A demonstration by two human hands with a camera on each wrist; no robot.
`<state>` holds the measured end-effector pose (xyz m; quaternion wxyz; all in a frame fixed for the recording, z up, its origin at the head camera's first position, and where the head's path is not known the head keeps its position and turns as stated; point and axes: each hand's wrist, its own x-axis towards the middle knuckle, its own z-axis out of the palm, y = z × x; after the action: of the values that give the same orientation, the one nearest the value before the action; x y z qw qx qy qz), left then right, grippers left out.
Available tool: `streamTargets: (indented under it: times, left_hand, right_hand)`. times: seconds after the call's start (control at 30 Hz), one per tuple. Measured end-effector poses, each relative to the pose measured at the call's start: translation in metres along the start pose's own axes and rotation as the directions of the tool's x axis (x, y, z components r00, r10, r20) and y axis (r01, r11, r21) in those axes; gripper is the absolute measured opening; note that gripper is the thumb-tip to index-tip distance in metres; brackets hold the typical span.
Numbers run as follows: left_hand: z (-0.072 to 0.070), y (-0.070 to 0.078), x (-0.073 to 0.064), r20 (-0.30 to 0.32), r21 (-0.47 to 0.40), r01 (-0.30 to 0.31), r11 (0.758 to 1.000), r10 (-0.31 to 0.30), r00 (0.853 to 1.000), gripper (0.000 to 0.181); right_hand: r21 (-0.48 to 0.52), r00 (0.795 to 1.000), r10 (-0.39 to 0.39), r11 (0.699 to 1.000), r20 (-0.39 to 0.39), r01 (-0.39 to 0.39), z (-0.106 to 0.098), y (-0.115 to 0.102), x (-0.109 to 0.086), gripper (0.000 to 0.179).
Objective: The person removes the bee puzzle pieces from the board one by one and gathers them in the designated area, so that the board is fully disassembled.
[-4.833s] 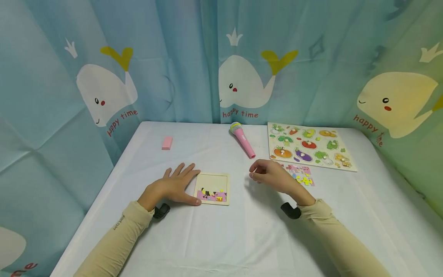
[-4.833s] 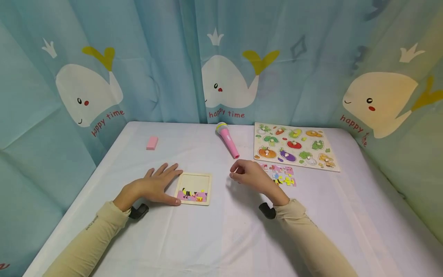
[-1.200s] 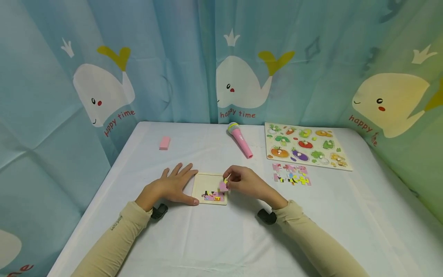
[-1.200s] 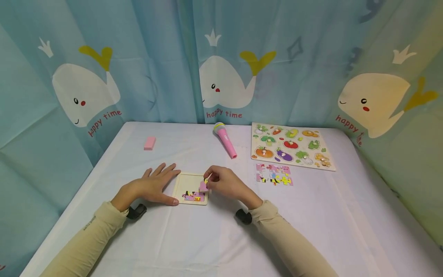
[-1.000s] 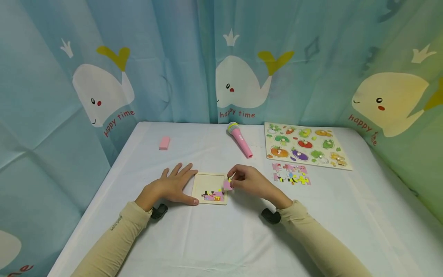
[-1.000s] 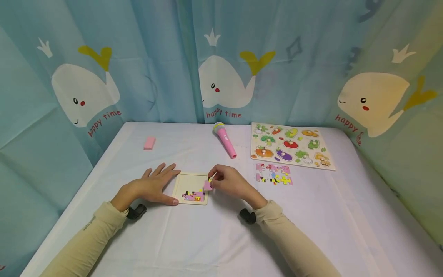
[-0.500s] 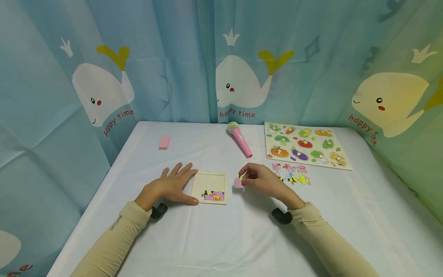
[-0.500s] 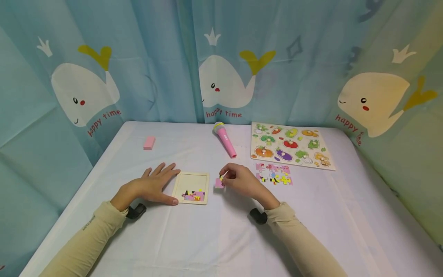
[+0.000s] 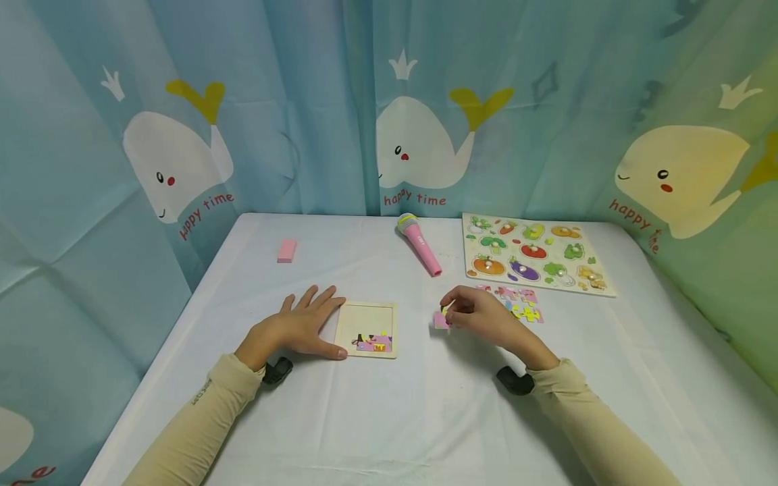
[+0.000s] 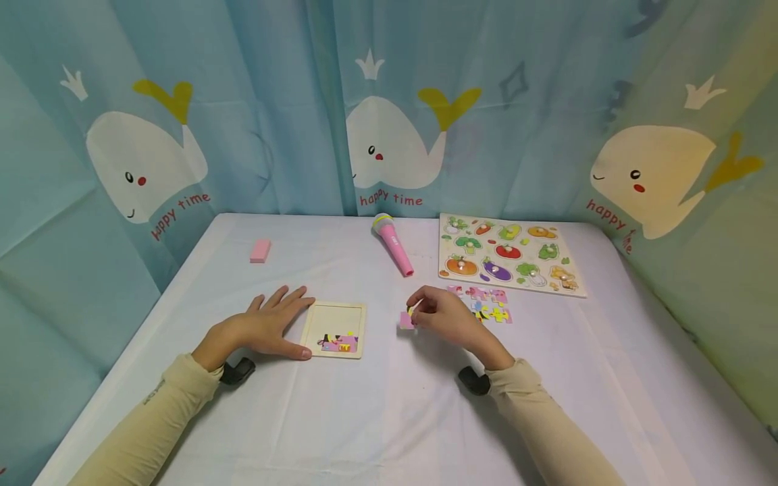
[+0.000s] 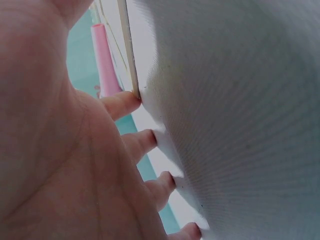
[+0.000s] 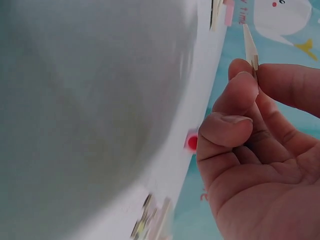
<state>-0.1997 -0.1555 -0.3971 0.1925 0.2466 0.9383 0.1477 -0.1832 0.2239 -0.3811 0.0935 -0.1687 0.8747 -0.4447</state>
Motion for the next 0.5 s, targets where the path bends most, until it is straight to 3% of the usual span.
streamTargets:
  times: [0.5]
  left_hand:
    - [-0.002,0.003,-0.003,0.005,-0.014,-0.004,1.000,0.004,1.000,0.113]
  right_hand:
    - [-0.086,0.997,0.018,0.996,-0.070,-0.024,-0.025,0.017,-0.019,0.015]
